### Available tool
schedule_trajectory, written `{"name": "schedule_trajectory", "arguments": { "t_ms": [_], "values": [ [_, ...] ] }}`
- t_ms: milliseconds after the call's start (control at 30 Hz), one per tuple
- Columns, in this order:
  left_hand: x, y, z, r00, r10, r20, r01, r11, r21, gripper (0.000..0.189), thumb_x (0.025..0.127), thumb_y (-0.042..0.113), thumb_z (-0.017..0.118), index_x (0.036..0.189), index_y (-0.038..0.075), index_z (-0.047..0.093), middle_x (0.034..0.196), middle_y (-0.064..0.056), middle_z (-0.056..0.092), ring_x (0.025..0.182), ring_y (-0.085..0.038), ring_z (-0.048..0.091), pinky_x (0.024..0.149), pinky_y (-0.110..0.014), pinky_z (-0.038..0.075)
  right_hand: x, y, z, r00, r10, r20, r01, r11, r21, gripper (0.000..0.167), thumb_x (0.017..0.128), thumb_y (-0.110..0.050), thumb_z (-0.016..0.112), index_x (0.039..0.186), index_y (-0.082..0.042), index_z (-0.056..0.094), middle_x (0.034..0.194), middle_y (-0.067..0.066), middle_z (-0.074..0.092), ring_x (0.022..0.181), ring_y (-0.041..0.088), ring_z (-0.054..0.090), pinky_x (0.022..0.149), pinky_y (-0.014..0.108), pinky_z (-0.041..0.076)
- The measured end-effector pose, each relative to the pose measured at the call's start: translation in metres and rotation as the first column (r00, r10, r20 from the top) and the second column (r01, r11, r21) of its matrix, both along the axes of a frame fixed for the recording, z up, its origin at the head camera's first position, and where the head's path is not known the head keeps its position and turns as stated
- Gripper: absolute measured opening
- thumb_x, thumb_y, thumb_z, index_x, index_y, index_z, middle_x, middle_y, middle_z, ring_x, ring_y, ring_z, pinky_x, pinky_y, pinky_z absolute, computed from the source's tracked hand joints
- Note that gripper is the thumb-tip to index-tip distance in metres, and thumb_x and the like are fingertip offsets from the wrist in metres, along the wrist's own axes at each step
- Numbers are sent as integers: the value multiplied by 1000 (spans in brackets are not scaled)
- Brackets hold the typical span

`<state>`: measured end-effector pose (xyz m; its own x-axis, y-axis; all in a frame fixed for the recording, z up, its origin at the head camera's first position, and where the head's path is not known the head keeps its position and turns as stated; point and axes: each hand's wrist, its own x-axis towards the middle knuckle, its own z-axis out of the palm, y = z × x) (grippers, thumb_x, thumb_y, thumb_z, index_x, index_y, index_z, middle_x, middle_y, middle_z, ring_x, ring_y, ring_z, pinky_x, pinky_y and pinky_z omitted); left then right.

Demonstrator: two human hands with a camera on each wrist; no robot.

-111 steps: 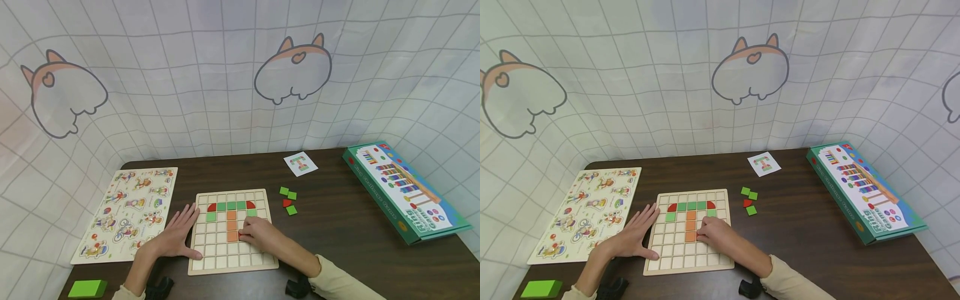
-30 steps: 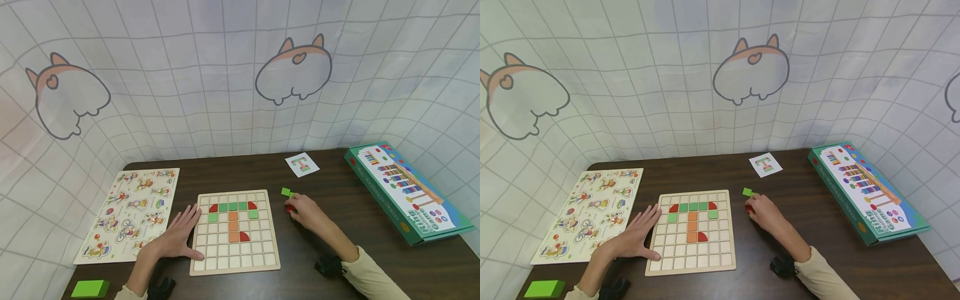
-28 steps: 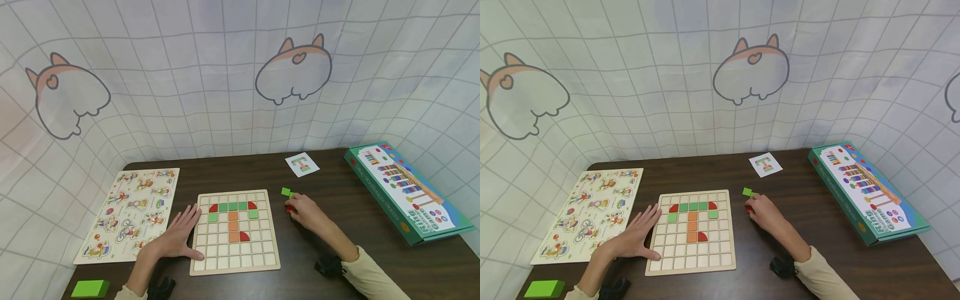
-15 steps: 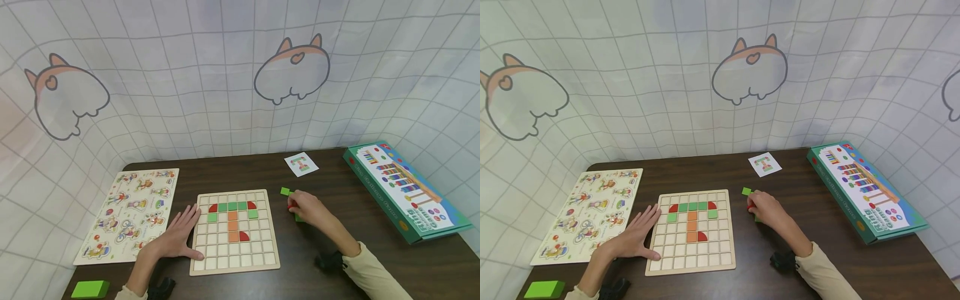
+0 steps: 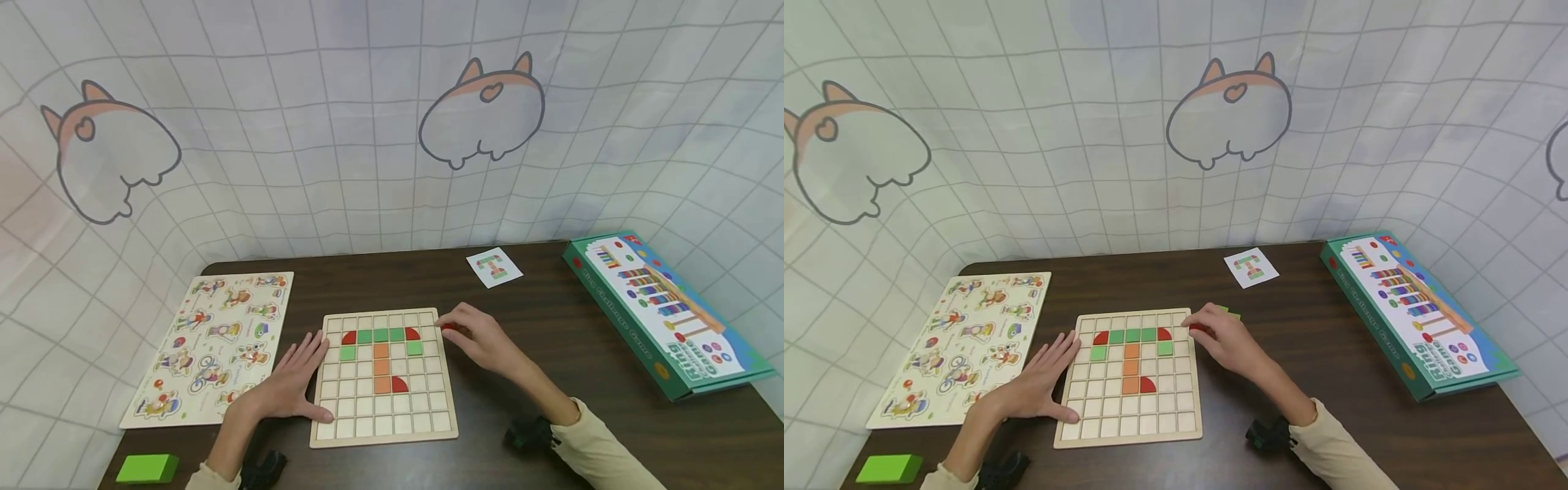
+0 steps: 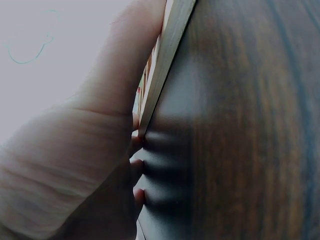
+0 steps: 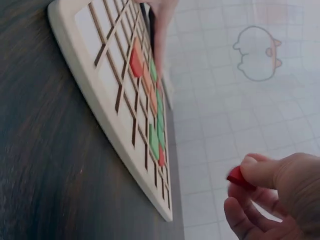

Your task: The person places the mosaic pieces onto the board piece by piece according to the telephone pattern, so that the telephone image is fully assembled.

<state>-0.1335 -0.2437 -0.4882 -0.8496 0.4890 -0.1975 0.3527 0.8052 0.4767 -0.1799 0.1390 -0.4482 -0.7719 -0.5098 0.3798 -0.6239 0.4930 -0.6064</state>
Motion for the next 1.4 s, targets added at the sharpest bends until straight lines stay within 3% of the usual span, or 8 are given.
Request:
{"name": "schedule_trajectory", "arguments": {
  "t_ms": [433, 700, 900, 1000, 1167, 1400],
  "values": [
    [3, -1, 0, 1000, 1, -1, -1, 1000, 12, 130, 67, 66, 77, 156, 3, 7, 164, -20, 0, 151, -42, 1, 118, -63, 7, 3, -11, -1, 980, 28, 196, -13, 997, -78, 7, 87, -11, 71, 93, -15, 69, 84, -4, 69, 72, 3, 54, 65, 21, 50],
    [8, -1, -2, 1000, -5, 6, 5, 1000, 12, 130, 67, 66, 77, 156, 2, 7, 164, -21, 1, 151, -42, 1, 117, -63, 7, 9, -39, -7, 976, 106, 188, -92, 993, -79, 4, 90, -14, 69, 93, -13, 68, 85, -3, 67, 75, 2, 54, 65, 21, 50],
    [10, 0, -2, 1000, -1, 18, 0, 1000, 2, 130, 66, 67, 76, 156, 3, 7, 164, -19, 1, 151, -41, 1, 118, -62, 6, 16, -64, -8, 959, 196, 206, -188, 981, -58, 6, 91, -16, 67, 97, -13, 67, 88, -3, 69, 77, 1, 54, 71, 19, 51],
    [9, -1, -2, 1000, -1, 12, 1, 1000, 8, 130, 66, 67, 77, 156, 3, 7, 164, -19, 1, 151, -41, 1, 118, -62, 6, 20, -78, -6, 944, 232, 233, -230, 973, -38, 8, 91, -15, 67, 99, -12, 67, 90, -2, 69, 77, 1, 55, 72, 18, 51],
    [7, -1, -1, 1000, 8, 27, -8, 1000, 8, 130, 67, 67, 76, 157, 4, 6, 164, -18, 0, 152, -40, -1, 119, -60, 4, 25, -101, -4, 916, 293, 276, -326, 942, 82, 6, 93, -17, 66, 98, -13, 66, 91, -2, 68, 78, 1, 53, 73, 15, 48],
    [2, -1, 2, 1000, 13, 11, -13, 1000, 6, 130, 67, 67, 76, 156, 4, 7, 164, -19, 1, 152, -40, 1, 119, -61, 5, 27, -122, -4, 922, 311, 229, -363, 900, 241, 5, 93, -18, 65, 94, -13, 67, 87, -5, 64, 76, 1, 48, 71, 12, 42]
  ]
}}
